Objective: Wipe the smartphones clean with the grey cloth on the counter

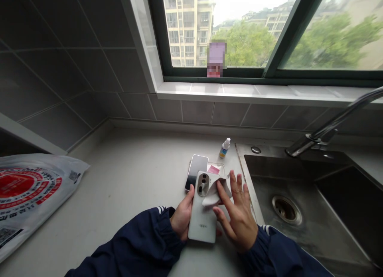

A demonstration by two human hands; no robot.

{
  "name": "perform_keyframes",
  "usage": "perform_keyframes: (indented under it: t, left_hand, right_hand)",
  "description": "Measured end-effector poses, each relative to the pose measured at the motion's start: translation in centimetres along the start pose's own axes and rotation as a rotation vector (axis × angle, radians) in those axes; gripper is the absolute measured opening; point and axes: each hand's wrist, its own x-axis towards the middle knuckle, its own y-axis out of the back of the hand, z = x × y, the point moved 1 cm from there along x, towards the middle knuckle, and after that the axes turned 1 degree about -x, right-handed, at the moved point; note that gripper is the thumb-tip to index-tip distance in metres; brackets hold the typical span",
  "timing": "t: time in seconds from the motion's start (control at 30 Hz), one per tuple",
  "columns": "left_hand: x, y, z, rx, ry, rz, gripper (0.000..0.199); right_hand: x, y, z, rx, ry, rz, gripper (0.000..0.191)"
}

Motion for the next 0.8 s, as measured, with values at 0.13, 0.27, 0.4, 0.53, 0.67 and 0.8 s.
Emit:
perform_keyframes:
  t: [0.13, 0.27, 0.4, 0.53, 0.67, 0.8]
  left_hand:
    - [0.4, 0.1, -0.1, -0.059, -0.064, -0.043, 0.07]
    - [0.7, 0.1, -0.2, -0.054, -0.113, -0.069, 0.068]
    - [0.4, 0.3, -0.5, 0.094, 0.032, -0.02, 0.079]
    - [-0.1, 0.6, -0.9, 0.194, 0.201, -0.03, 0.091]
    - [-0.2, 0.8, -1.1, 0.225, 0.17, -0.049, 0.084]
    - [-0.1, 0.6, -1.0, 0.239, -0.015, -0.045, 0.054]
  right_hand:
    - [-0.3, -0.3, -0.5, 0.005, 0.119, -0.081, 0.061]
    - [-0.4, -0.7, -0.5, -0.032, 0.153, -0.166, 0.064]
    - [-0.1, -0.6, 0.2, -0.039, 0.095, -0.128, 0.066]
    - [0.1, -0.3, 0.6, 0.018, 0.089, -0.103, 0.068]
    - [0.0, -0.1, 0.2, 0.027, 0.107, -0.076, 0.068]
    - [-0.2, 0.0, -0.8, 0.031, 0.214, -0.109, 0.062]
